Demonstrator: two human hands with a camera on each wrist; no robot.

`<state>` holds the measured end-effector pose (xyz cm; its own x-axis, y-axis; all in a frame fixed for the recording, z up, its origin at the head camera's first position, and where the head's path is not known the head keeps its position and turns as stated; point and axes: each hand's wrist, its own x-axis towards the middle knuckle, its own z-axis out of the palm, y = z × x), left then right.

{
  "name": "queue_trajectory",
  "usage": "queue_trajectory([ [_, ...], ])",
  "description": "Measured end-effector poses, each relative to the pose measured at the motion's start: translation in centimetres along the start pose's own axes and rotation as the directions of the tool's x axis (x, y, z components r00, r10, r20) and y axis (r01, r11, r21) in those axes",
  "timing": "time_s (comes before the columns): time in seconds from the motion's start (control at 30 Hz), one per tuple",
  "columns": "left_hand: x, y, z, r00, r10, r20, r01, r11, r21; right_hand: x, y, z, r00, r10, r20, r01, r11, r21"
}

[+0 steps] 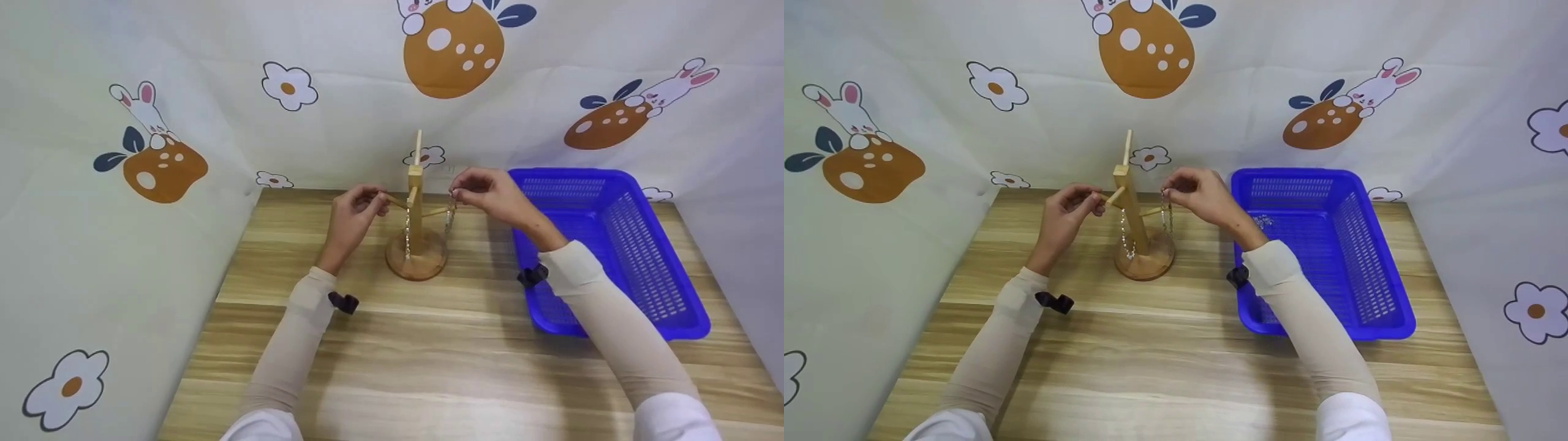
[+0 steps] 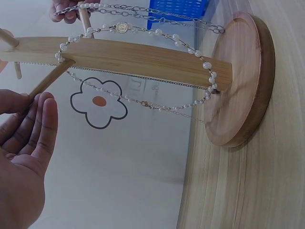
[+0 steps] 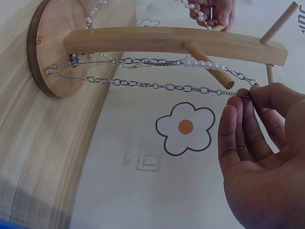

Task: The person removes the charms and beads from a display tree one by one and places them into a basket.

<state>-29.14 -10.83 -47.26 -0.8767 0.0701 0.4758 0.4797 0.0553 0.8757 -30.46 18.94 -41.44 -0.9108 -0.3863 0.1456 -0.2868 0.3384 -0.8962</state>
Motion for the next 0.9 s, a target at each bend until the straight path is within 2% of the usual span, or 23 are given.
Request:
queue_trajectory([
  [0.27, 0.0, 0.1, 0.0, 1.000, 0.003, 0.003, -0.003, 1.000, -0.005, -0.2, -0.8, -0.3, 0.999, -0.025, -0.024, 0.026, 1.000, 0.005],
  [0.63, 0.0, -0.2, 0.0, 1.000, 0.002, -0.001, -0.002, 1.000, -0.022, -0.4, -1.2, -0.6, 0.998, -0.021, -0.059, 0.021, 1.000, 0.009],
  [0.9, 0.0, -0.2, 0.0, 1.000, 0.012, 0.002, -0.012, 1.000, -0.025, -0.6, -1.5, -1.3, 0.995, -0.060, -0.085, 0.061, 0.998, 0.012],
])
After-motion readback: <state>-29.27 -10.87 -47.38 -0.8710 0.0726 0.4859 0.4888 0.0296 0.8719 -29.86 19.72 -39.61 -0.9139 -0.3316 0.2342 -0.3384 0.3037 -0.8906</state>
